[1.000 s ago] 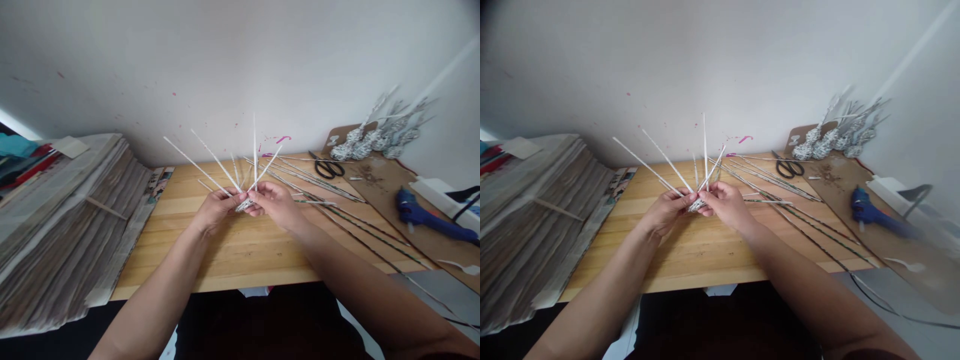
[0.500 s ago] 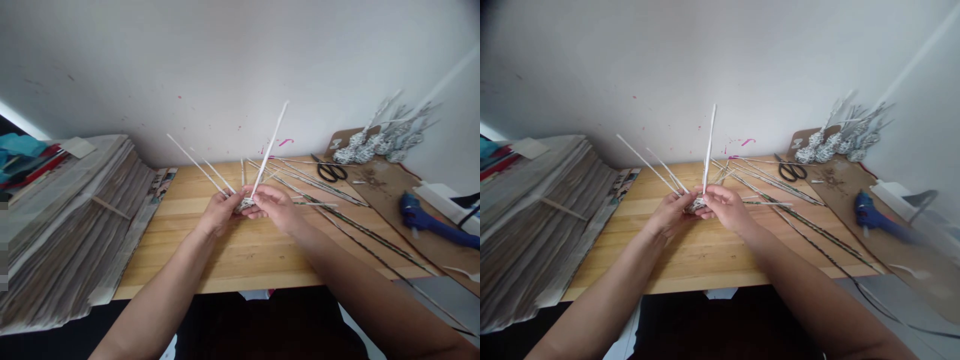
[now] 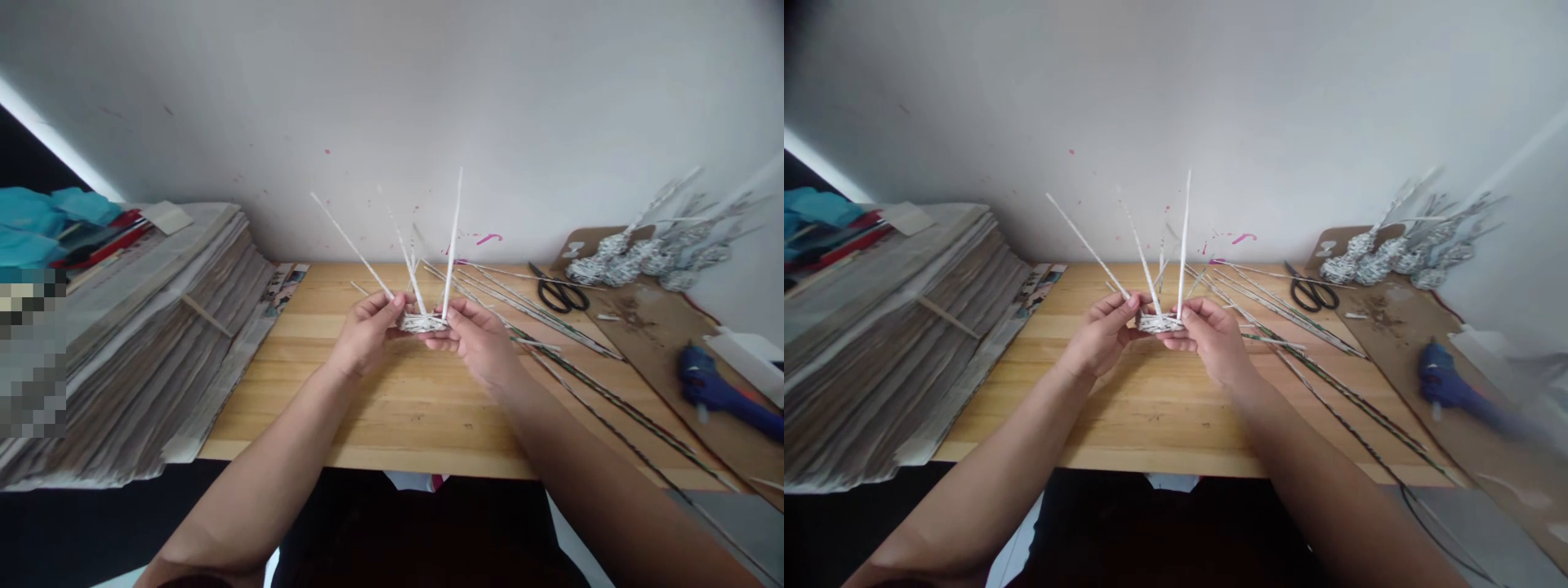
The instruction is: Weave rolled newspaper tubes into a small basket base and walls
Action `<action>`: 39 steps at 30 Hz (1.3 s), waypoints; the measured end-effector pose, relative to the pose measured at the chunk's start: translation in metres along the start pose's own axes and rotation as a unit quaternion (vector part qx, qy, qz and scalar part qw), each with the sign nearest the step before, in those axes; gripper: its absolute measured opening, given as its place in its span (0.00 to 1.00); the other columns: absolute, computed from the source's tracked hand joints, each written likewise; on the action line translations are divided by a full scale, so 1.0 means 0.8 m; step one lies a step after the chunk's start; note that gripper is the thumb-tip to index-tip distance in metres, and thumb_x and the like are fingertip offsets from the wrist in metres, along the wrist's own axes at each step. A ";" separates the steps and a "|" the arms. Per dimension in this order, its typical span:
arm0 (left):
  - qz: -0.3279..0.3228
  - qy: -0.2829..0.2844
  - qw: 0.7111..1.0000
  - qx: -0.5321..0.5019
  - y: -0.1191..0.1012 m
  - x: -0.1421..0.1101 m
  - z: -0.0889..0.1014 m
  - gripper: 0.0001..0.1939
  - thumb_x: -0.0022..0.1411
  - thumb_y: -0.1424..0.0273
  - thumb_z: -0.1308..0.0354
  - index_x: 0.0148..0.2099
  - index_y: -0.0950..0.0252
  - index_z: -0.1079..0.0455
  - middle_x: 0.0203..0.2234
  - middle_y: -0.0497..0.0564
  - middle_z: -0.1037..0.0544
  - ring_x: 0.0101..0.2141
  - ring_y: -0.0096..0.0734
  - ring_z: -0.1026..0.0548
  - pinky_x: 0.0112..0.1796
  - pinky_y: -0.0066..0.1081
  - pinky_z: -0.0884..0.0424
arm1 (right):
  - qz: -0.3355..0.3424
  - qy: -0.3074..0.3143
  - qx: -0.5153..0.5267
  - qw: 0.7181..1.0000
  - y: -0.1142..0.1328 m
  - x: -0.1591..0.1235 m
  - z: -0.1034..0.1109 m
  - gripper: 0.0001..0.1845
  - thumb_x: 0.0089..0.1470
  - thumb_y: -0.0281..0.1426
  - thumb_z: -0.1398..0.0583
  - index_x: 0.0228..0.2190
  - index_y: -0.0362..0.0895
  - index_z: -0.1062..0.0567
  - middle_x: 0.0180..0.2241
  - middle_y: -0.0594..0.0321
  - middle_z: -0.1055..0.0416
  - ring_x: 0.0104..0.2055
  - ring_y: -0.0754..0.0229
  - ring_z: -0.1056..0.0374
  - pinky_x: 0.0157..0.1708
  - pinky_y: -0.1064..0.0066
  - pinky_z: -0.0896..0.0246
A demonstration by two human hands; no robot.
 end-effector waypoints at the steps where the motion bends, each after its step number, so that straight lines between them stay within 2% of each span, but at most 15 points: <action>1: -0.006 0.002 1.000 -0.003 -0.001 0.000 0.000 0.20 0.51 0.56 0.30 0.40 0.66 0.24 0.30 0.49 0.22 0.31 0.29 0.25 0.37 0.35 0.23 | -0.007 -0.002 0.011 1.000 0.001 0.000 0.001 0.16 0.48 0.41 0.31 0.33 0.45 0.26 0.30 0.63 0.20 0.30 0.58 0.22 0.31 0.69 0.24; 4: -0.026 0.003 0.999 -0.026 -0.006 0.000 -0.001 0.18 0.53 0.57 0.31 0.39 0.65 0.25 0.33 0.51 0.21 0.36 0.32 0.24 0.39 0.37 0.23 | -0.013 0.023 0.048 0.999 0.006 -0.002 -0.001 0.13 0.47 0.36 0.32 0.34 0.44 0.25 0.32 0.61 0.19 0.34 0.57 0.21 0.37 0.66 0.24; 7: -0.053 0.002 0.997 -0.056 -0.011 0.000 -0.001 0.17 0.53 0.61 0.30 0.41 0.63 0.26 0.38 0.51 0.21 0.43 0.37 0.24 0.41 0.38 0.24 | 0.015 0.047 0.051 0.997 0.011 -0.003 -0.003 0.14 0.47 0.34 0.31 0.37 0.45 0.24 0.35 0.62 0.19 0.38 0.56 0.21 0.41 0.65 0.24; 10: -0.067 0.017 0.995 -0.068 -0.015 0.001 0.000 0.19 0.54 0.64 0.30 0.47 0.60 0.28 0.45 0.52 0.23 0.49 0.39 0.25 0.40 0.36 0.24 | 0.038 0.023 0.015 0.999 0.012 -0.003 -0.001 0.15 0.46 0.33 0.29 0.37 0.46 0.24 0.34 0.63 0.19 0.36 0.59 0.21 0.39 0.68 0.24; 14: -0.056 0.043 0.997 -0.042 -0.011 0.006 0.005 0.23 0.55 0.66 0.31 0.52 0.58 0.29 0.53 0.53 0.28 0.49 0.38 0.25 0.41 0.36 0.24 | 0.039 -0.005 -0.015 0.999 0.014 -0.001 0.005 0.15 0.46 0.36 0.29 0.36 0.46 0.25 0.32 0.64 0.20 0.32 0.61 0.21 0.32 0.73 0.25; 16: -0.067 0.044 0.997 -0.023 -0.010 0.009 0.007 0.23 0.54 0.66 0.30 0.52 0.60 0.28 0.51 0.54 0.26 0.46 0.35 0.24 0.43 0.36 0.25 | 0.046 -0.018 -0.014 0.999 0.018 0.001 0.007 0.16 0.45 0.36 0.28 0.35 0.47 0.25 0.32 0.65 0.19 0.31 0.61 0.22 0.30 0.74 0.25; 19: -0.095 0.037 0.994 0.043 -0.011 0.012 0.009 0.18 0.52 0.68 0.29 0.45 0.66 0.25 0.41 0.54 0.22 0.40 0.30 0.24 0.45 0.34 0.28 | 0.045 -0.018 -0.008 0.999 0.021 0.001 0.008 0.16 0.45 0.37 0.28 0.35 0.47 0.25 0.32 0.65 0.19 0.31 0.62 0.21 0.30 0.75 0.26; 22: -0.102 0.028 0.989 0.104 -0.014 0.011 0.008 0.14 0.51 0.68 0.29 0.38 0.68 0.25 0.34 0.52 0.21 0.35 0.27 0.24 0.42 0.31 0.29 | 0.034 -0.010 -0.005 0.999 0.021 0.001 0.008 0.16 0.46 0.36 0.28 0.35 0.48 0.25 0.33 0.66 0.19 0.31 0.62 0.21 0.29 0.75 0.26; 27: -0.105 0.034 0.990 0.090 -0.012 0.013 0.009 0.19 0.47 0.68 0.26 0.40 0.68 0.26 0.32 0.51 0.21 0.33 0.27 0.24 0.40 0.31 0.30 | 0.036 -0.009 0.005 0.999 0.020 0.002 0.010 0.16 0.45 0.36 0.28 0.35 0.49 0.25 0.31 0.67 0.20 0.30 0.62 0.22 0.26 0.75 0.26; 33: -0.099 0.036 0.987 0.122 -0.009 0.015 0.008 0.18 0.45 0.64 0.26 0.33 0.68 0.28 0.27 0.49 0.23 0.29 0.25 0.26 0.34 0.29 0.32 | 0.044 -0.006 -0.001 0.999 0.018 0.004 0.011 0.16 0.45 0.36 0.28 0.35 0.48 0.25 0.31 0.66 0.19 0.29 0.63 0.22 0.27 0.77 0.27; 37: -0.133 0.019 0.979 0.150 -0.015 0.010 0.005 0.17 0.47 0.62 0.27 0.31 0.67 0.29 0.25 0.49 0.24 0.27 0.24 0.28 0.31 0.27 0.35 | 0.052 -0.020 -0.012 0.998 0.018 0.005 0.013 0.15 0.47 0.37 0.29 0.35 0.48 0.26 0.31 0.66 0.20 0.29 0.62 0.22 0.26 0.74 0.27; 39: -0.128 0.024 0.978 0.165 -0.017 0.009 0.004 0.16 0.50 0.61 0.28 0.30 0.68 0.28 0.25 0.49 0.23 0.26 0.24 0.30 0.30 0.27 0.36 | 0.057 -0.021 -0.017 0.998 0.018 0.005 0.013 0.15 0.46 0.37 0.29 0.35 0.48 0.26 0.31 0.66 0.20 0.29 0.61 0.22 0.26 0.73 0.26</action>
Point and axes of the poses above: each hand's wrist, its own x-axis towards the middle knuckle, its own z-axis out of the back of the hand, y = z × x, the point moved 3 cm from there along x, towards the middle knuckle
